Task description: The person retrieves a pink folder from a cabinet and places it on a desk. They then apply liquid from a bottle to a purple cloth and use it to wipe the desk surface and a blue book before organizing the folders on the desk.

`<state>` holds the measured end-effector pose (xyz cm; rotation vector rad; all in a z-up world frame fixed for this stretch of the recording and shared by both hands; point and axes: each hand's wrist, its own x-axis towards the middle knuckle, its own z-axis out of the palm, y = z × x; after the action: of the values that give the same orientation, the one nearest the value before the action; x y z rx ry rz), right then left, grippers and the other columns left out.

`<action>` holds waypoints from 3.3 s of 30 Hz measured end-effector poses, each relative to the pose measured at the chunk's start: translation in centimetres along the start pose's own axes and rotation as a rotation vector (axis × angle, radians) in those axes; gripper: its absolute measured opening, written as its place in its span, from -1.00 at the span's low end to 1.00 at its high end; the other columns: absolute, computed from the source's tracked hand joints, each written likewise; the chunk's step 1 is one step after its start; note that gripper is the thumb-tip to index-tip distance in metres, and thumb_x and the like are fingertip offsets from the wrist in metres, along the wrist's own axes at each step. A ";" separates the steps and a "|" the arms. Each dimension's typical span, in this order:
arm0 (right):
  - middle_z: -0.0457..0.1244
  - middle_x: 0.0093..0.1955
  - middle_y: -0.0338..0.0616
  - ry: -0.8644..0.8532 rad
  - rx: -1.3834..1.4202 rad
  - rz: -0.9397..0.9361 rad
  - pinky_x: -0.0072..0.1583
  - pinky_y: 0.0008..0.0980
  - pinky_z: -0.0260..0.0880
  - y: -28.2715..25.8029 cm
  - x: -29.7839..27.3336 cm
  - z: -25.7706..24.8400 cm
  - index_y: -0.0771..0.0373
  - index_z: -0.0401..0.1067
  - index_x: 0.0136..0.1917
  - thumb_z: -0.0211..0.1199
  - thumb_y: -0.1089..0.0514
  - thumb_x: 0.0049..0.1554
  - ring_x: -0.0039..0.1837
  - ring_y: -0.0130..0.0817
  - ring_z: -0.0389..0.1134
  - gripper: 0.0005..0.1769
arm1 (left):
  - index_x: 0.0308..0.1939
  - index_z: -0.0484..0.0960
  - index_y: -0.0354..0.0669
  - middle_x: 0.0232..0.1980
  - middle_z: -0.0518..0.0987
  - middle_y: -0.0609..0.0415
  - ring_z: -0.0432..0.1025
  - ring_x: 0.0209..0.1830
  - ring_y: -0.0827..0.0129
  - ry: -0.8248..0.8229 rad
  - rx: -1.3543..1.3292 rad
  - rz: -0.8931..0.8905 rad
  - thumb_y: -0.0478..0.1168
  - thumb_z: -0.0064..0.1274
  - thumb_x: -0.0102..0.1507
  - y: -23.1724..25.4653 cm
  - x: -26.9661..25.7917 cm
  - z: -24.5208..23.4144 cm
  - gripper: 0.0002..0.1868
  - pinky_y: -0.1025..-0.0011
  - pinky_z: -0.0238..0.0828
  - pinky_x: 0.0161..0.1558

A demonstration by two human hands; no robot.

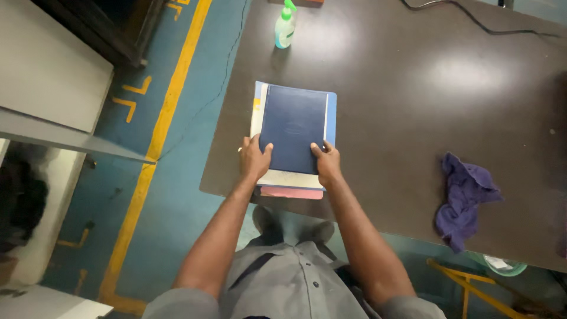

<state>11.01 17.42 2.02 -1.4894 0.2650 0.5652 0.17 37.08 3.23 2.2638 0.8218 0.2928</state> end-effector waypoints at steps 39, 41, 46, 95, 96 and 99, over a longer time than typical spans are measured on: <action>0.31 0.23 0.02 -0.587 0.279 -0.098 0.33 -0.19 0.34 -10.0 -8.1 1.5 0.46 0.26 0.41 0.03 -0.13 0.34 0.30 -0.19 0.31 -0.36 | 0.06 0.59 -0.34 -0.08 0.67 -0.15 0.59 -0.08 0.13 -0.033 -0.535 -0.305 0.27 0.02 0.29 4.0 2.0 -3.9 -0.33 0.23 0.49 0.01; 0.31 0.20 0.00 -0.572 0.381 -0.051 0.31 -0.17 0.36 -10.0 -7.7 1.2 0.38 0.25 0.42 0.02 -0.18 0.32 0.26 -0.23 0.32 -0.35 | 0.03 0.61 -0.30 -0.09 0.67 -0.15 0.58 -0.09 0.13 -0.018 -0.518 -0.251 0.26 0.04 0.29 4.3 1.5 -4.1 -0.36 0.23 0.48 0.00; 0.32 0.22 -0.09 -0.608 0.428 -0.195 0.25 -0.11 0.40 -11.9 -7.3 -0.4 0.26 0.28 0.41 0.22 -0.01 0.26 0.22 -0.30 0.35 -0.47 | 0.00 0.58 -0.28 -0.11 0.67 -0.18 0.57 -0.12 0.06 0.117 -0.406 -0.042 0.18 0.18 0.23 4.5 0.2 -6.1 -0.43 0.17 0.46 -0.05; 0.22 0.41 0.02 -0.046 0.465 -0.087 0.38 -0.12 0.40 -2.8 1.3 -6.8 0.29 0.14 0.54 0.10 0.31 0.24 0.35 -0.16 0.33 -0.39 | 0.28 0.55 -0.09 0.34 0.33 -0.28 0.36 0.28 -0.13 -0.185 -0.049 -0.085 0.11 -0.08 0.40 2.5 2.5 2.3 -0.50 0.05 0.35 0.27; 0.24 0.40 0.02 -0.049 0.487 -0.121 0.37 -0.11 0.40 -2.6 2.1 -7.7 0.31 0.16 0.54 0.10 0.31 0.24 0.34 -0.18 0.33 -0.40 | 0.33 0.48 -0.11 0.36 0.25 -0.32 0.29 0.31 -0.23 -0.180 0.003 -0.067 0.14 -0.02 0.39 3.9 1.8 2.0 -0.45 -0.02 0.34 0.23; 0.24 0.39 0.00 -0.060 0.443 -0.254 0.40 -0.15 0.35 -1.5 3.3 -10.9 0.38 0.17 0.56 0.14 0.37 0.27 0.35 -0.23 0.31 -0.39 | 0.38 0.38 -0.08 0.39 0.12 -0.35 0.17 0.39 -0.36 -0.240 0.174 -0.040 0.15 0.11 0.31 7.6 1.0 -0.3 -0.34 -0.11 0.40 0.10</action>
<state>16.43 7.42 0.77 -1.0536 0.1386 0.3195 4.44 33.72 8.59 2.3809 0.7899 -0.0717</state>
